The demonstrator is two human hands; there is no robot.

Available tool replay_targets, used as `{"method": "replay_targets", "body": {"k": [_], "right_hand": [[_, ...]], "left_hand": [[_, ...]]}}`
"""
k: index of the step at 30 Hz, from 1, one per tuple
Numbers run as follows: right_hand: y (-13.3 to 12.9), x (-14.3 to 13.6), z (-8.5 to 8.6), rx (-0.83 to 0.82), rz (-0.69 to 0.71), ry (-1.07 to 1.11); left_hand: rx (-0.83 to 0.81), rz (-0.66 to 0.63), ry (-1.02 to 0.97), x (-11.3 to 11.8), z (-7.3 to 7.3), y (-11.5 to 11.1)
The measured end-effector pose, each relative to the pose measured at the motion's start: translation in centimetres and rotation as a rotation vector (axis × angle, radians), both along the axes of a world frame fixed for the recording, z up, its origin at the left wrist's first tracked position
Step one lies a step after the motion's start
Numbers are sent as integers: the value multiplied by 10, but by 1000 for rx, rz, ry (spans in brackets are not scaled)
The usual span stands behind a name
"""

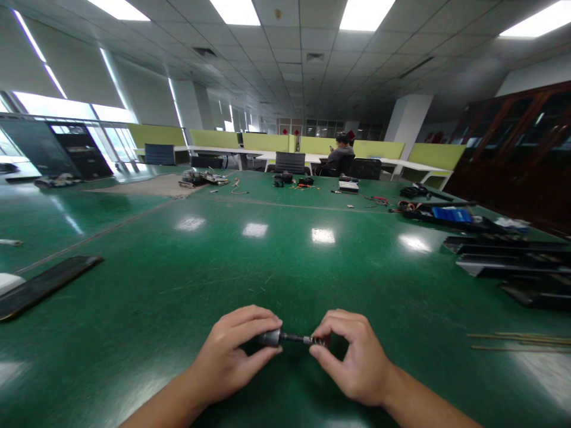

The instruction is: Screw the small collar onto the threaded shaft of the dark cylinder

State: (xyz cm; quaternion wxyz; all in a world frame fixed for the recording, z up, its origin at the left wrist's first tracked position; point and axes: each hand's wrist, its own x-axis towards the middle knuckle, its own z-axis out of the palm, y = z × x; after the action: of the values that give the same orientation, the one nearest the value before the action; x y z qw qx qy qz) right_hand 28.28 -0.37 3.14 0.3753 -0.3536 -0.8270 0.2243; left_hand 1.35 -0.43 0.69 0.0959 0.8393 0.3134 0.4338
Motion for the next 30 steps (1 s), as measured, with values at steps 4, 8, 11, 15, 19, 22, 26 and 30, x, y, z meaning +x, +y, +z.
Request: {"method": "replay_targets", "body": {"k": [4, 8, 11, 15, 19, 22, 26, 30], "right_hand": [[1, 1, 1, 6, 6, 2], [0, 2, 1, 0, 4, -4], [0, 2, 2, -5, 1, -5], [1, 2, 2, -15, 0, -6], [1, 1, 3, -13, 0, -4], [1, 2, 3, -15, -5, -6], [2, 2, 0, -14, -5, -7], [3, 2, -1, -10, 14, 6]], "left_hand": [[3, 7, -1, -1, 0, 0], [-2, -3, -4, -2, 0, 1], [0, -5, -6, -2, 0, 1], [-5, -1, -3, -1, -1, 0], [-8, -2, -2, -2, -1, 0], [-6, 1, -8, -2, -1, 1], [-15, 24, -20, -3, 0, 1], [-78, 113, -11, -3, 1, 0]]}}
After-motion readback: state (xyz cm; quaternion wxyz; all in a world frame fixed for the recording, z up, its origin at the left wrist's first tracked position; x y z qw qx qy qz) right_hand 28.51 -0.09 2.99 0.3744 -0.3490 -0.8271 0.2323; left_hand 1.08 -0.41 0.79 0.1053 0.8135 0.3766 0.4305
